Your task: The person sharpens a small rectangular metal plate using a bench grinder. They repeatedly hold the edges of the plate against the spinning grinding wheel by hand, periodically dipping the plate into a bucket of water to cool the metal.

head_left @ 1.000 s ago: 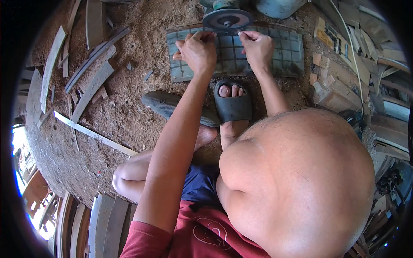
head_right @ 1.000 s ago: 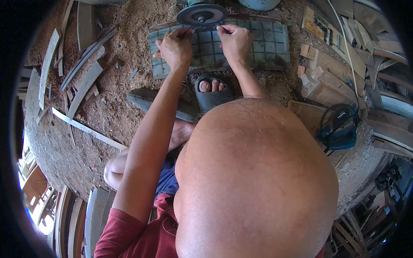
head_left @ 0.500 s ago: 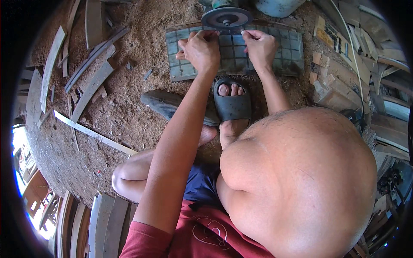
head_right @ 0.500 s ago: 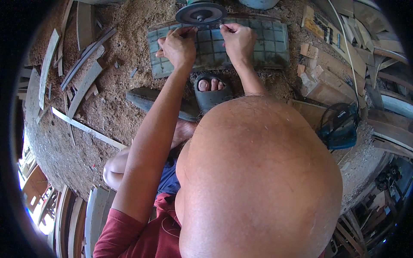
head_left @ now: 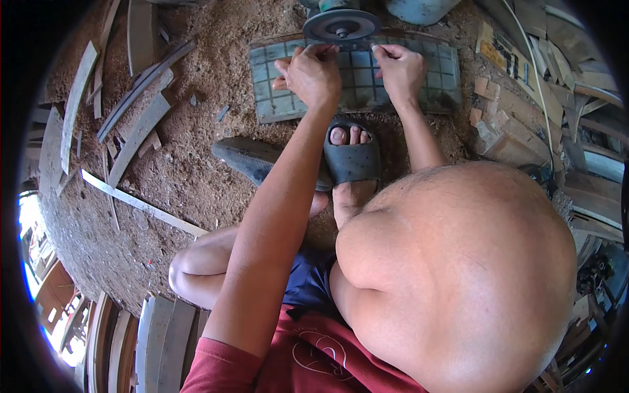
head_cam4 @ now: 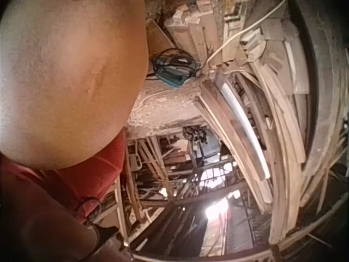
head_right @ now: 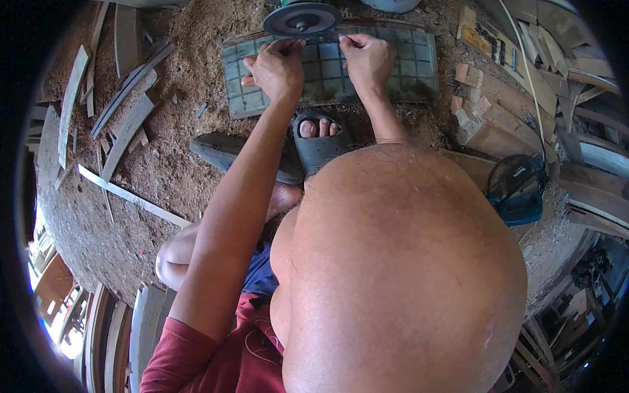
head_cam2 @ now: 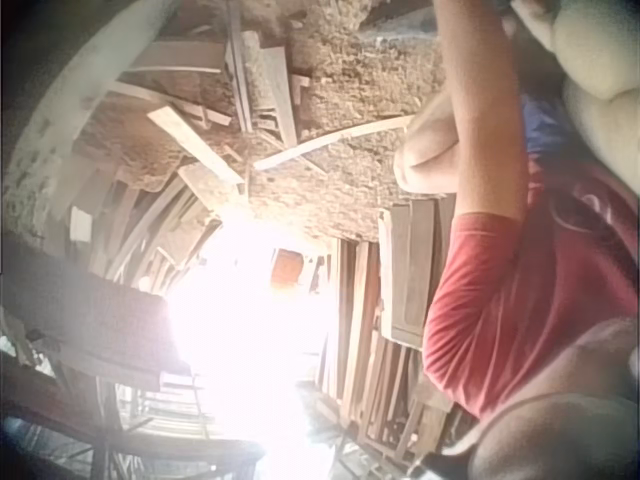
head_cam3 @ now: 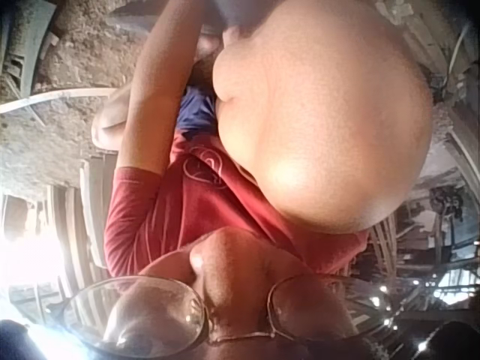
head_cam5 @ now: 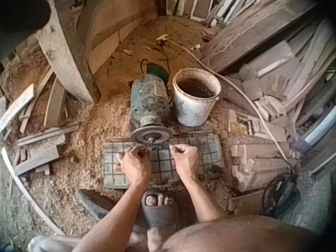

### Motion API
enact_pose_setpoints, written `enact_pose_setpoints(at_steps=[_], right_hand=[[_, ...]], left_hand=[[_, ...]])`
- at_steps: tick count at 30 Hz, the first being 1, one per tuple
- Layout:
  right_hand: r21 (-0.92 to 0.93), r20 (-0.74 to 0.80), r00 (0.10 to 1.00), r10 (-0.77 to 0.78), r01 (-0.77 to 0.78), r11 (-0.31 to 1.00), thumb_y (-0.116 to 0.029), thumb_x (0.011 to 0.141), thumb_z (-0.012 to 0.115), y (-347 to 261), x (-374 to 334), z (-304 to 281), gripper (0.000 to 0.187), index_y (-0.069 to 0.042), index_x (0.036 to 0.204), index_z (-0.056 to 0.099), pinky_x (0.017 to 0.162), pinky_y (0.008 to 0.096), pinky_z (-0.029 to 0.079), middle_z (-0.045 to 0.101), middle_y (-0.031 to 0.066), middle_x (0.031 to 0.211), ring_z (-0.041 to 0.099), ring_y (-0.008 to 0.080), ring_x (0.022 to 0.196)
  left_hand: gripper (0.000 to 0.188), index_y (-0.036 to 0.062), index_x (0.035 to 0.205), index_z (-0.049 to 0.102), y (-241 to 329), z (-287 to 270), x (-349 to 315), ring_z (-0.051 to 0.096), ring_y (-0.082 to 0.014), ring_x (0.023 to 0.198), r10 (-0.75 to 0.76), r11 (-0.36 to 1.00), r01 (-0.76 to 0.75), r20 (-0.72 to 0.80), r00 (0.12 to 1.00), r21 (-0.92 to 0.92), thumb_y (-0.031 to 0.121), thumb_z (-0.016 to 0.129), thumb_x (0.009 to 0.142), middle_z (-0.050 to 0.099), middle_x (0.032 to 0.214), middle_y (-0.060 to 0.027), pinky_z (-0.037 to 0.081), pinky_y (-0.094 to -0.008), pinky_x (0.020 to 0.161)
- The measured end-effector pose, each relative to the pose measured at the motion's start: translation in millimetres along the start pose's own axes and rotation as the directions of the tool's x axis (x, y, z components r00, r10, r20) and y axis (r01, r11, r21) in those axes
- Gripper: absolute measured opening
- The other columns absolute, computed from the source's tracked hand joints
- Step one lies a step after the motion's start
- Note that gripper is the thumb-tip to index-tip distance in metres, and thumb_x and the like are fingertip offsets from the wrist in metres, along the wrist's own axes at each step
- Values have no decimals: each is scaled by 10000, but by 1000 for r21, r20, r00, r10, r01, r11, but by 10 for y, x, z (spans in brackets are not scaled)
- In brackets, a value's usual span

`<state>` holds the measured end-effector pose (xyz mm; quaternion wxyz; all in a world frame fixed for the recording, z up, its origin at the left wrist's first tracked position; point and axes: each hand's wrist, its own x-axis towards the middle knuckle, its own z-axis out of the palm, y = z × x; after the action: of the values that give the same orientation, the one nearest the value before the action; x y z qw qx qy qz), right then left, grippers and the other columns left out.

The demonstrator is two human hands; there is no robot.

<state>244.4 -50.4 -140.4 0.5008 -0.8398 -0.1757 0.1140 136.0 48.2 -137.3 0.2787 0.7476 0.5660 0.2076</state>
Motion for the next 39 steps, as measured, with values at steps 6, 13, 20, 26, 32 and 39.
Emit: enact_pose_setpoints(at_steps=[6, 13, 20, 26, 32, 39], right_hand=[[-3, -11, 1000, -2, 2, 1000, -201, 909, 789, 5, 7, -17, 212, 5, 954, 811, 507, 279, 539, 768, 105, 721, 710, 155, 515], [26, 1, 1000, 20, -20, 999, -200, 915, 783, 38, 24, -38, 208, 3, 954, 811, 503, 282, 536, 770, 96, 730, 706, 152, 512], [34, -8, 999, 33, -33, 999, -200, 914, 780, 50, 29, -70, 200, -6, 953, 813, 504, 276, 524, 769, 86, 726, 696, 140, 515], [7, -22, 999, 39, -39, 999, -206, 914, 781, 71, 33, -137, 198, -17, 963, 814, 509, 278, 512, 761, 80, 712, 691, 131, 518], [-5, -51, 998, 40, -40, 999, -232, 932, 764, 69, -134, -153, 220, -27, 995, 813, 523, 294, 507, 740, 81, 672, 690, 129, 535], [-40, -33, 968, -247, 246, 968, -216, 900, 784, -101, -288, 340, 189, -41, 966, 814, 612, 350, 556, 747, 163, 752, 750, 268, 658]], left_hand=[[238, 267, 1012, 856, 3, 24, -6, 494, -340, 1219, -16, 1000, 17, 30, 999, -1, 431, 816, 843, 737, 1101, 10, 237, -662, 1120], [185, 219, 975, 858, 47, 37, -47, 457, -358, 1181, 4, 999, -5, -10, 1000, -31, 352, 806, 858, 746, 1058, -15, 300, -571, 1039], [188, 242, 953, 859, 34, 116, -61, 454, -341, 1193, 12, 1000, -12, -42, 999, -21, 391, 811, 847, 753, 1042, 1, 267, -539, 1004], [195, 229, 940, 856, 133, 142, -122, 462, -339, 1185, 1, 1000, -1, -42, 999, -15, 391, 809, 842, 751, 1035, 9, 274, -542, 1002], [236, 217, 990, 851, 36, 120, -140, 497, -331, 1128, 85, 996, -85, -7, 996, -17, 403, 804, 854, 754, 1049, -7, 382, -503, 1046], [223, 221, 988, 847, -460, -297, 64, 513, -291, 1126, 111, 989, -108, -28, 993, 99, 402, 811, 863, 745, 1006, 10, 291, -554, 1029]])
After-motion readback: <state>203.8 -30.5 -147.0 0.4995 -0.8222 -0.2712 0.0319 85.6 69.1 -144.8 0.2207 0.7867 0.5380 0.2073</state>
